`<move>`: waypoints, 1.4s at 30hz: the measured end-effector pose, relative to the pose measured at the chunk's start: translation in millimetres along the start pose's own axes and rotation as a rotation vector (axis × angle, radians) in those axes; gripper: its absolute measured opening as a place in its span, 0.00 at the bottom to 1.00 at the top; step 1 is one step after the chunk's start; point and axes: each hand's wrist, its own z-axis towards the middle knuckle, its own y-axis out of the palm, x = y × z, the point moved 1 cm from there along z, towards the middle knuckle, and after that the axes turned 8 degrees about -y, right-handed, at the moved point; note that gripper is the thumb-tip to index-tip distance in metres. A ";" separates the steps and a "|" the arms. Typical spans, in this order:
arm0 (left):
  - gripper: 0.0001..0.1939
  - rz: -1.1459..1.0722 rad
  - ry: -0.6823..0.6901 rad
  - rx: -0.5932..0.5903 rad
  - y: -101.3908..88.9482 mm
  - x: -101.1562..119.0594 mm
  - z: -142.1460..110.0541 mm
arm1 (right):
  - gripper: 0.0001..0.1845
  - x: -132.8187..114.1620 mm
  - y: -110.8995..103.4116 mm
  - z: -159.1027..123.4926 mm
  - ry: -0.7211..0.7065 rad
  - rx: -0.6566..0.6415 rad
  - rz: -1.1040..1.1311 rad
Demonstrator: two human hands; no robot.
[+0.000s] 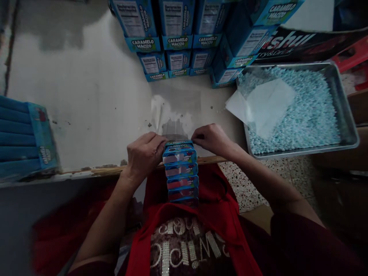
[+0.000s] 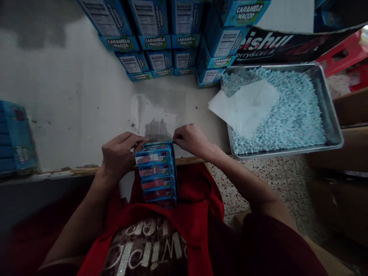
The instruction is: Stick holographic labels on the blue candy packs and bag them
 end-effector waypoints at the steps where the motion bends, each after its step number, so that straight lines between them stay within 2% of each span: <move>1: 0.10 -0.035 -0.039 0.000 -8.5 5.3 2.1 | 0.07 -7.6 -6.7 -1.9 0.011 0.013 0.019; 5: 0.06 -0.064 -0.153 -0.005 -44.6 30.2 -0.6 | 0.09 -42.2 -30.9 -20.3 -0.048 0.076 0.050; 8: 0.04 0.034 -0.210 0.084 -58.4 46.9 -15.3 | 0.09 -64.1 -26.4 -42.1 -0.060 0.239 0.010; 11: 0.03 0.091 -0.253 0.225 -54.1 58.4 -30.4 | 0.09 -72.9 -2.4 -57.9 -0.040 0.475 -0.059; 13: 0.04 0.093 -0.254 0.316 -45.2 62.0 -37.8 | 0.11 -70.7 15.3 -63.9 -0.090 0.609 -0.121; 16: 0.10 0.094 -0.169 0.412 -32.4 59.3 -49.6 | 0.12 -60.3 33.6 -73.3 -0.211 0.714 -0.208; 18: 0.16 0.088 -0.097 0.425 -26.8 52.1 -61.9 | 0.09 -51.8 40.8 -82.5 -0.265 0.692 -0.234; 21: 0.24 0.005 -0.010 0.352 -18.8 38.3 -84.5 | 0.08 -40.4 51.3 -94.5 -0.328 0.642 -0.255; 24: 0.24 -0.021 0.040 0.335 -4.4 28.6 -98.0 | 0.07 -31.3 65.3 -93.6 -0.388 0.713 -0.245; 25: 0.20 -0.015 0.026 0.358 2.1 26.8 -98.3 | 0.07 -28.8 69.8 -90.3 -0.395 0.758 -0.232; 27: 0.12 -0.024 -0.085 0.436 15.2 24.3 -93.1 | 0.07 -24.6 76.4 -82.3 -0.365 0.832 -0.219; 29: 0.06 -0.039 -0.212 0.463 25.2 23.5 -84.0 | 0.08 -22.0 78.7 -76.0 -0.310 0.816 -0.218; 30: 0.04 -0.029 -0.251 0.437 28.1 23.7 -79.6 | 0.08 -21.4 78.3 -74.5 -0.294 0.779 -0.212; 33: 0.04 0.045 -0.230 0.286 26.9 25.5 -72.9 | 0.07 -21.8 73.1 -76.5 -0.304 0.671 -0.173; 35: 0.06 0.071 -0.214 0.266 21.3 26.0 -75.9 | 0.07 -23.1 68.9 -81.0 -0.312 0.652 -0.158; 38: 0.08 0.068 -0.138 0.243 15.7 25.5 -88.8 | 0.08 -25.8 65.3 -90.7 -0.336 0.609 -0.153; 42: 0.09 0.006 0.001 0.146 15.1 21.9 -112.2 | 0.07 -27.6 70.1 -111.9 -0.446 0.576 -0.129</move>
